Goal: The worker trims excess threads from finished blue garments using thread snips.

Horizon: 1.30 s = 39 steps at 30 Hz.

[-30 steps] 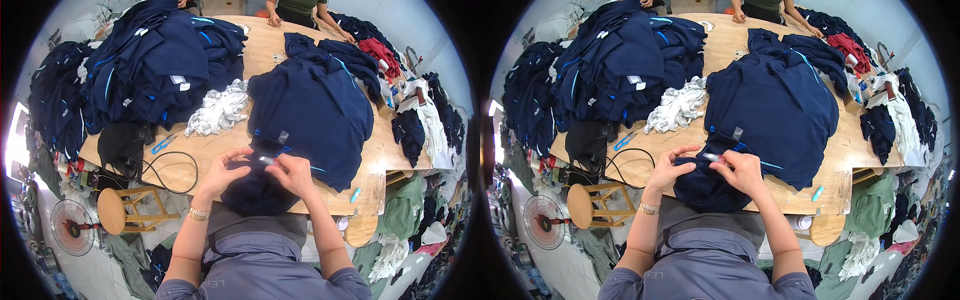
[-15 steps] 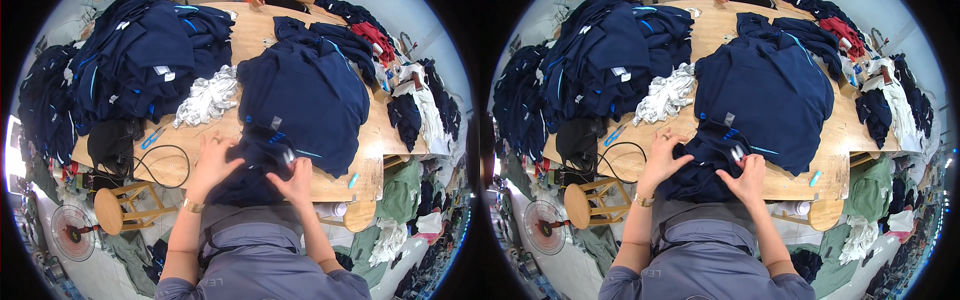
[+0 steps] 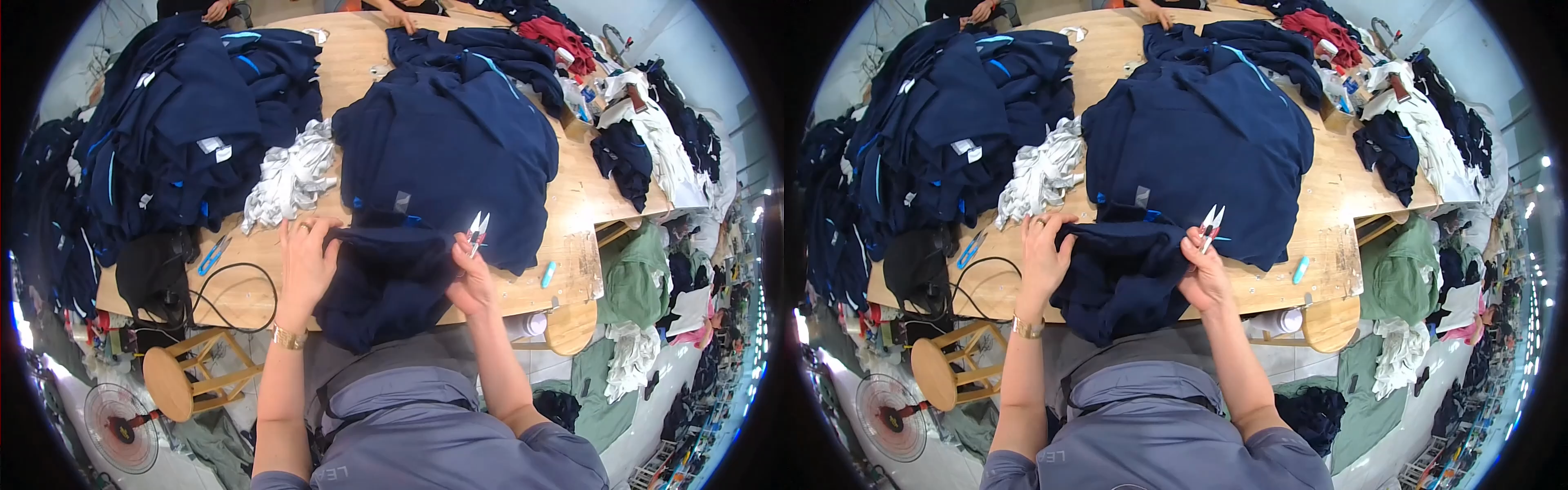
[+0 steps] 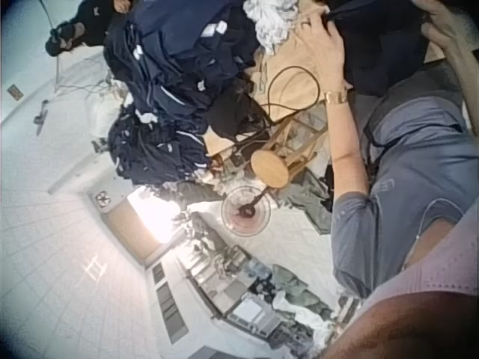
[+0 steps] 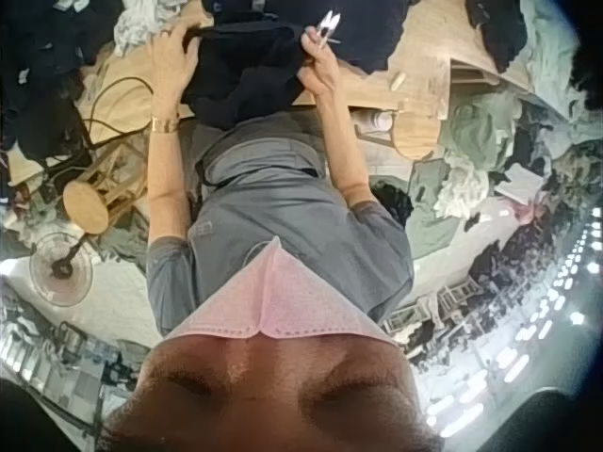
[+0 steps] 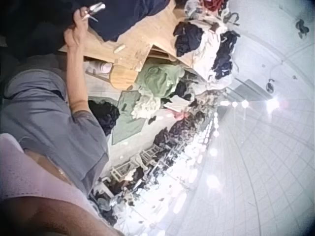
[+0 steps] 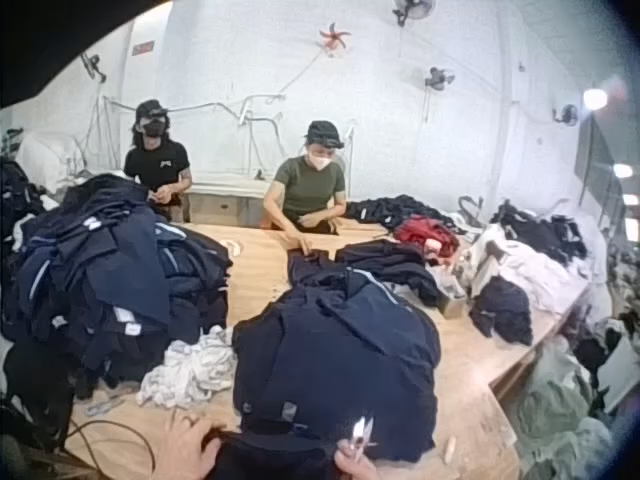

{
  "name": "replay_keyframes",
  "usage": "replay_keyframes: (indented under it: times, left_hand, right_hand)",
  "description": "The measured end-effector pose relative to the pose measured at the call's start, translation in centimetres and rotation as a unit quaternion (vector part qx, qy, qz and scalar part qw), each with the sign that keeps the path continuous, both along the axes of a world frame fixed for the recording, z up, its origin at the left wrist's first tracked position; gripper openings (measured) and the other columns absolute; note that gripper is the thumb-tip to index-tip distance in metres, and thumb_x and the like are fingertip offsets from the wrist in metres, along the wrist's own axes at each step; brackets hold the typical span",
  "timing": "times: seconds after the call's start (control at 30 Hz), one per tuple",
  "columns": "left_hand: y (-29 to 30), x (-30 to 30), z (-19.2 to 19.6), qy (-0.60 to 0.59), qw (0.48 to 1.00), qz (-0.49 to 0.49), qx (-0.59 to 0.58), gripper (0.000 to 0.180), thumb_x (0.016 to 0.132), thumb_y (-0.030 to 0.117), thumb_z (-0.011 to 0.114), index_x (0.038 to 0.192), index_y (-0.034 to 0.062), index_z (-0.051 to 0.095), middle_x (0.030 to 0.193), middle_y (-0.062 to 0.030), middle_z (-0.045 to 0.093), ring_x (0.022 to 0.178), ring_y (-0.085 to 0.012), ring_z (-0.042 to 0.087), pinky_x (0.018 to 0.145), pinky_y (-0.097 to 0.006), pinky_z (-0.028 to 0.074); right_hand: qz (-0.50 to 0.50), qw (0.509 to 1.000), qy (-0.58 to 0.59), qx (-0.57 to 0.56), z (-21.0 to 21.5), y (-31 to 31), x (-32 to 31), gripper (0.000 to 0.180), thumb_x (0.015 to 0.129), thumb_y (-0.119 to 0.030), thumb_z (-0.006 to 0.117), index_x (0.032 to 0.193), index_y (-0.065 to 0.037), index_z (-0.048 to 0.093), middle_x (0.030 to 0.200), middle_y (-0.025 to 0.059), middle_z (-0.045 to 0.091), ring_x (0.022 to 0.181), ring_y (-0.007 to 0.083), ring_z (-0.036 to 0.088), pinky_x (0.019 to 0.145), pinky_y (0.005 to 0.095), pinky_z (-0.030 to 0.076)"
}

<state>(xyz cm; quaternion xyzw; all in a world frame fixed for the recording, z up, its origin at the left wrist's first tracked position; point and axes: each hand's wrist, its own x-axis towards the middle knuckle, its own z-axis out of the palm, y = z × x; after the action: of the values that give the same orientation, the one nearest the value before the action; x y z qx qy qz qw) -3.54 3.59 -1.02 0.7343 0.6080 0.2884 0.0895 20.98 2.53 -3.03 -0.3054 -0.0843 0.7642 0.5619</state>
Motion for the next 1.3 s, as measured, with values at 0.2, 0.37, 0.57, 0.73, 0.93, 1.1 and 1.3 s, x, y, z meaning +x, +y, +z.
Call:
replay_keyframes:
  times: [0.2,0.37,0.57,0.73,0.93,1.1,1.3]
  left_hand:
    - [-4.2,5.4,0.7,-0.192,0.976,-0.069,0.075,0.042,0.062,0.02,0.081,0.095,0.0059,0.059,0.091,-0.0115,0.057,0.088,-0.0289,0.055,0.077,-0.035,0.046]
    - [-6.7,7.6,-2.3,-0.174,0.981,-0.087,-0.001,0.029,0.065,0.013,0.077,0.083,0.0062,0.054,0.071,-0.0051,0.052,0.067,-0.0247,0.05,0.062,-0.034,0.041]
    - [-5.6,7.5,0.3,-0.23,0.96,-0.103,0.122,0.035,0.066,0.014,0.077,0.093,0.0058,0.057,0.092,-0.0088,0.054,0.09,-0.028,0.052,0.076,-0.035,0.044]
    - [-1.9,6.9,2.8,-0.246,0.945,-0.217,-0.014,0.051,0.072,0.006,0.071,0.12,0.0116,0.054,0.125,-0.0136,0.048,0.113,-0.0315,0.051,0.088,-0.036,0.046]
    - [-1.2,6.4,2.1,-0.256,0.956,-0.144,0.011,0.022,0.075,0.004,0.066,0.096,0.005,0.063,0.085,-0.0151,0.064,0.077,-0.0292,0.062,0.067,-0.033,0.049]
    - [-1.3,5.5,0.9,-0.285,0.952,-0.045,-0.101,0.014,0.08,0.014,0.067,0.081,0.0007,0.064,0.062,-0.005,0.061,0.056,-0.0117,0.057,0.053,-0.025,0.043]
    - [-1.1,4.4,0.7,-0.568,0.746,-0.133,-0.323,0.02,0.086,0.016,0.064,0.096,-0.0013,0.061,0.085,0.002,0.062,0.075,-0.0031,0.053,0.071,-0.018,0.045]
  right_hand:
    - [-0.039,0.996,0.084,0.017,1.0,0.2,-0.9,0.016,0.091,-0.004,0.05,0.101,-0.014,0.056,0.094,-0.0029,0.062,0.093,0.0135,0.06,0.089,0.0341,0.047]
    - [-0.012,0.985,0.169,0.04,-0.1,0.9,-0.6,0.017,0.091,-0.003,0.047,0.106,-0.01,0.053,0.101,0.0031,0.06,0.093,0.0172,0.061,0.09,0.0359,0.048]
    - [0.019,0.984,0.141,0.105,0.3,1.4,-1.4,0.014,0.09,0.001,0.046,0.085,-0.011,0.041,0.083,0.0018,0.052,0.078,0.0119,0.058,0.073,0.0257,0.051]
    - [0.049,0.985,-0.106,0.129,1.6,1.5,-3.1,0.015,0.089,-0.002,0.053,0.085,-0.012,0.042,0.084,-0.0003,0.051,0.079,0.0075,0.053,0.068,0.0186,0.044]
    - [-0.059,0.94,-0.278,0.187,0.3,1.3,-4.0,0.014,0.09,-0.008,0.054,0.085,-0.01,0.042,0.085,0.0005,0.051,0.083,0.0099,0.053,0.07,0.0231,0.042]
    - [-0.004,0.862,-0.403,0.307,1.0,-0.5,-3.4,0.031,0.082,0.002,0.062,0.089,-0.009,0.033,0.089,0.0035,0.051,0.087,0.0091,0.052,0.075,0.0251,0.043]
    - [0.02,0.935,-0.274,0.225,0.6,0.0,-2.9,0.031,0.083,0.005,0.06,0.087,-0.01,0.033,0.082,0.0,0.046,0.079,0.0061,0.049,0.072,0.0197,0.041]
